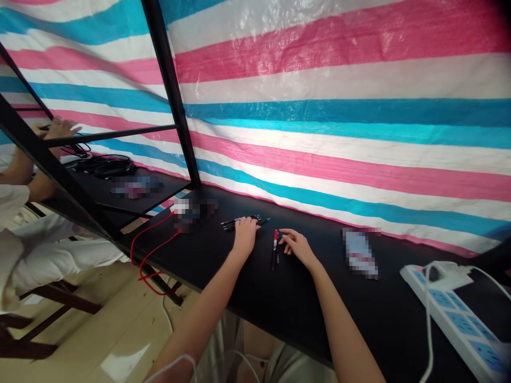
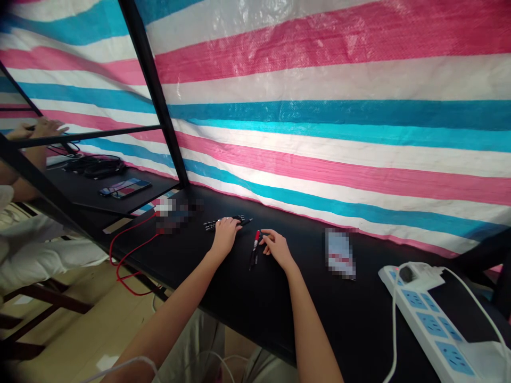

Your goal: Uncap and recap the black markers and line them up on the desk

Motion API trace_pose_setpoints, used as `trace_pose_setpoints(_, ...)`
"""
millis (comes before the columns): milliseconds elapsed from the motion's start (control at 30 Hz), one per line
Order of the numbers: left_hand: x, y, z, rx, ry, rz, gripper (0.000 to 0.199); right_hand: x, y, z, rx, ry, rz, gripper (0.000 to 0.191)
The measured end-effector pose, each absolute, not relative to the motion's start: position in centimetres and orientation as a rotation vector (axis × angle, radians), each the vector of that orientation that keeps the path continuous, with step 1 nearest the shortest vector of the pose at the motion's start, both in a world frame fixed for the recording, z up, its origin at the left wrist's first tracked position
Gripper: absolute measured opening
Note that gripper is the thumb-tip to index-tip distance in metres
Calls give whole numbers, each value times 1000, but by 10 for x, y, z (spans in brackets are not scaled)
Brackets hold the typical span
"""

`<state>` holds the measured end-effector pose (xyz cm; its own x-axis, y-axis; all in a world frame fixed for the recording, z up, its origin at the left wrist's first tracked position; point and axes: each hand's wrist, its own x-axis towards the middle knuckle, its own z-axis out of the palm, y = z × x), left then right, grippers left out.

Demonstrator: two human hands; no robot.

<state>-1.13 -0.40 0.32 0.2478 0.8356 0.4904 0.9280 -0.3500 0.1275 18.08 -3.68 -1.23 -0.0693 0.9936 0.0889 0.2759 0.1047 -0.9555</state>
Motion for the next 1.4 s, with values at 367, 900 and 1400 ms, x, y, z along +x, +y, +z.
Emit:
trace_pose_setpoints(367,5,-20,12,-2323,-1347,-827,21,173,-41,4,-1211,-1395,1057,46)
trace_pose_setpoints(900,7,-29,21,-2625,-1141,-939,31,178,-45,14,-1167,-1340,987,45)
trace_pose_setpoints(1400,1,-29,28,-2608,-1154,-1092,28,171,-54,25,-1201,-1199,820,39)
